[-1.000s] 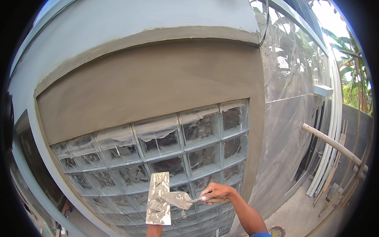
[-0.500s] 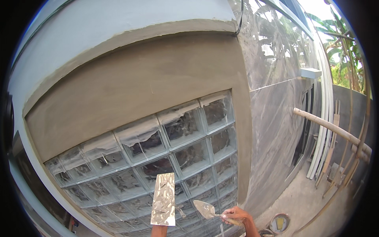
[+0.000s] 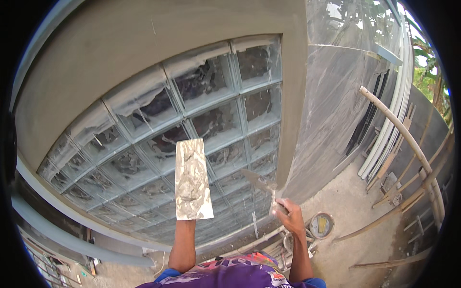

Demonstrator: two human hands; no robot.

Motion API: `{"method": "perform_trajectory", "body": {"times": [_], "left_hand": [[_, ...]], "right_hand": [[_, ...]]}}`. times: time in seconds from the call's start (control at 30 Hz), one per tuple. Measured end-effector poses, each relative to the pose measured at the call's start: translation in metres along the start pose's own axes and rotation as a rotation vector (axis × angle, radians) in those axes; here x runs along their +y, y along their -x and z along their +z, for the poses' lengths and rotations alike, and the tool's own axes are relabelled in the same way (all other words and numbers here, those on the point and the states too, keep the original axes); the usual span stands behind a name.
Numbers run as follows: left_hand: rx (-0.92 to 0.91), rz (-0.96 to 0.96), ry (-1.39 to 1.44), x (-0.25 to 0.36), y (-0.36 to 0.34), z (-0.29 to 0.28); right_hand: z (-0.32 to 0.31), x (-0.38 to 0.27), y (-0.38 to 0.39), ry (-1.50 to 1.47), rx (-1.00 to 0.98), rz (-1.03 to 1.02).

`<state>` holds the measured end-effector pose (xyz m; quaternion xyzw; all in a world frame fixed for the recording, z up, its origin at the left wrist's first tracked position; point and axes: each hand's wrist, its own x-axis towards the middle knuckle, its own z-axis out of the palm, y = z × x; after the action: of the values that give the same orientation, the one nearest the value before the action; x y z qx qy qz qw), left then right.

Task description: The person applies plaster to a wall section above a grid of glass blocks using a trowel and a hawk, smoothing the material across the surface with repeated strokes.

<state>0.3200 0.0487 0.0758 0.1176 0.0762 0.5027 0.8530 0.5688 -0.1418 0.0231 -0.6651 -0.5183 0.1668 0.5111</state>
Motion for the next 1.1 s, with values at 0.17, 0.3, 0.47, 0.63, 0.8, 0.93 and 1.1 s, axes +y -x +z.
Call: {"method": "perform_trajectory", "body": {"times": [0.17, 0.3, 0.47, 0.63, 0.8, 0.93, 1.1], "left_hand": [[-0.019, 0.082, -0.121, -0.008, -0.003, 0.006], [0.019, 0.142, -0.281, -0.011, -0.007, -0.004], [0.0, 0.44, -0.701, -0.007, -0.004, 0.004], [0.008, 0.498, -0.836, 0.0, -0.004, -0.006], [-0.025, 0.375, -0.791, 0.013, 0.002, -0.023], [-0.067, 0.33, -0.782, 0.011, 0.014, -0.024], [-0.086, 0.113, -0.638, 0.02, 0.023, -0.04]], "right_hand": [[-0.019, -0.052, -0.015, 0.076, 0.098, -0.261], [-0.022, -0.071, -0.02, 0.145, 0.011, -0.314], [-0.014, -0.101, -0.037, 0.15, -0.126, -0.322], [0.0, -0.124, -0.057, 0.221, -0.238, -0.378], [0.01, -0.131, -0.067, 0.31, -0.247, -0.424], [0.013, -0.135, -0.068, 0.348, -0.216, -0.423], [0.012, -0.14, -0.067, 0.457, -0.207, -0.48]]}}
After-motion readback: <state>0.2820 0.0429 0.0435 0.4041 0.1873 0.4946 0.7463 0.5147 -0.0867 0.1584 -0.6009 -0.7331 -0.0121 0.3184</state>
